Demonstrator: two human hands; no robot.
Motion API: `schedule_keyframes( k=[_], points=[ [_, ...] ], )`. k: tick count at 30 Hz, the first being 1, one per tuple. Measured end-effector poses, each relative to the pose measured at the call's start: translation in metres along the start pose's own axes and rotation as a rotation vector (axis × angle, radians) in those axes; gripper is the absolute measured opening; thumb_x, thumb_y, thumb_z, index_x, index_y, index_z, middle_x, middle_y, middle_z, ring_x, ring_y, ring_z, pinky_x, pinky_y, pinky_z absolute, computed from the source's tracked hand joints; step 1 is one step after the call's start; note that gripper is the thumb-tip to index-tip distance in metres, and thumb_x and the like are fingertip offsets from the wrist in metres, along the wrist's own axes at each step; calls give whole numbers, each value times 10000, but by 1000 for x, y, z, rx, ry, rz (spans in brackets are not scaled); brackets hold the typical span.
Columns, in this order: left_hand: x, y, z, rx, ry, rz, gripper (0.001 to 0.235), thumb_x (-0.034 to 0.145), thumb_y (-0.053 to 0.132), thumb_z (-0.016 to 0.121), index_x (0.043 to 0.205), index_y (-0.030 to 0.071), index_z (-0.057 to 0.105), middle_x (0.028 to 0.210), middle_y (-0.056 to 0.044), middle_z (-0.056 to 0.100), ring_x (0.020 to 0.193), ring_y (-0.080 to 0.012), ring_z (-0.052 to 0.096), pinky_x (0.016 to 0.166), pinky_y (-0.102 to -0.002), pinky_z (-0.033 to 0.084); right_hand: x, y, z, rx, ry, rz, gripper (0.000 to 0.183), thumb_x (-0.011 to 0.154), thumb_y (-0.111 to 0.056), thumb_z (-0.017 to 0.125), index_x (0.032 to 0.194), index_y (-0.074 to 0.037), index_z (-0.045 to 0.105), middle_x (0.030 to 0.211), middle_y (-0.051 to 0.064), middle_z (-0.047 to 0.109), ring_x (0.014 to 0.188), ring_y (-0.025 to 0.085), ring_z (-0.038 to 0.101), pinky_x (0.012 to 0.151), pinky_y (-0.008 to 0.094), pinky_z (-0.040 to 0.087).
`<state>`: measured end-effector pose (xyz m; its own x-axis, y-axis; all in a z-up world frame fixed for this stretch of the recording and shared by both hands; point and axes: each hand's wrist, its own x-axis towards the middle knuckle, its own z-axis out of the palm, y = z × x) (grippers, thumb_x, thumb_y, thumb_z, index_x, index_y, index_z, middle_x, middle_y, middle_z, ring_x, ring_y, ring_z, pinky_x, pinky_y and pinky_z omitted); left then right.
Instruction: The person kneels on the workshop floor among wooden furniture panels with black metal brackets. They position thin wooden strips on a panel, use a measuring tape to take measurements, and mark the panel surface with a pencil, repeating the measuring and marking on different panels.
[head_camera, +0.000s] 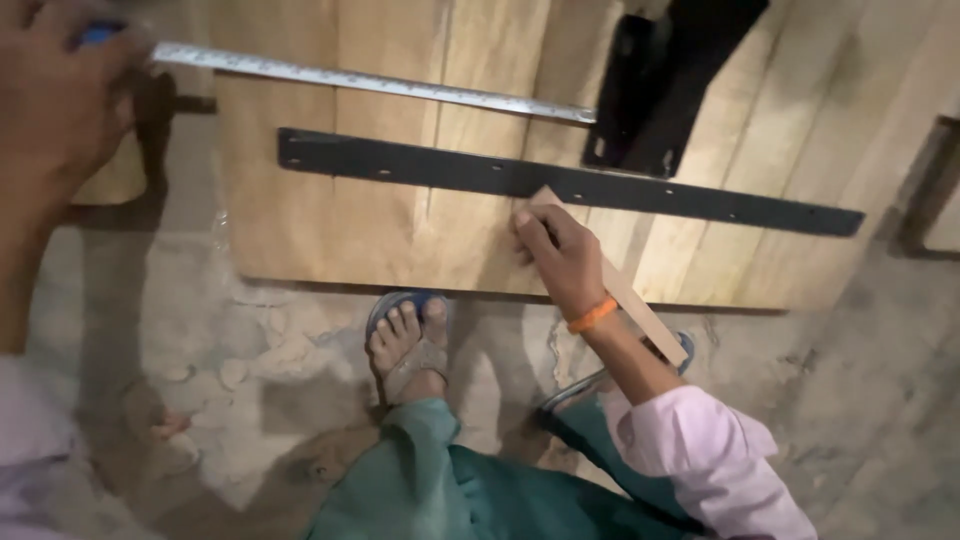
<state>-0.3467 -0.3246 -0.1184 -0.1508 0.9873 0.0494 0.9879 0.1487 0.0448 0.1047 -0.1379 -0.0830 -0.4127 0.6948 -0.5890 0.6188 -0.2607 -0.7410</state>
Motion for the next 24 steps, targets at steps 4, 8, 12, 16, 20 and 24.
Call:
schedule_keyframes(
  k=[4,8,12,16,20,24],
  points=[
    [-3,-16,10,-18,-17,-12,119,888,141,729,1001,106,711,1095,-104,685,1000,-319,661,843,-438,523,-12,-2,5,-25,-66,-107,295,1000,-258,653,1129,1,707,884,27,727,741,76,683,659,253,578],
    [13,-8,12,-97,55,-51,143,926,77,675,1053,83,739,994,-151,685,979,-365,671,774,-482,522,-19,-2,6,-311,-84,-182,264,1013,-258,657,1122,-31,735,909,75,764,772,133,709,702,298,574],
    [20,1,11,-132,29,-89,174,1001,52,644,1124,71,765,978,-155,687,920,-346,675,723,-474,518,-27,12,13,-517,-103,-436,181,980,-223,684,1075,-85,751,976,115,748,845,240,732,737,343,574],
    [19,2,10,-111,70,-74,175,1012,101,669,1149,101,777,1048,-139,692,943,-336,683,742,-470,533,-27,12,22,-538,-133,-448,167,961,-198,680,1065,-85,744,973,120,732,857,276,722,746,356,573],
    [20,7,7,-131,33,-101,237,985,99,677,1194,115,788,1007,-140,694,914,-340,684,719,-474,534,-26,9,24,-519,-122,-351,157,955,-197,682,1051,-86,738,973,110,736,820,251,733,736,345,581],
    [21,10,6,-166,12,-137,242,1018,108,684,1233,126,794,986,-145,698,878,-338,685,713,-472,538,-25,9,24,-545,-123,-367,161,956,-203,684,1049,-84,741,946,110,743,785,227,736,695,345,586]
  ],
)
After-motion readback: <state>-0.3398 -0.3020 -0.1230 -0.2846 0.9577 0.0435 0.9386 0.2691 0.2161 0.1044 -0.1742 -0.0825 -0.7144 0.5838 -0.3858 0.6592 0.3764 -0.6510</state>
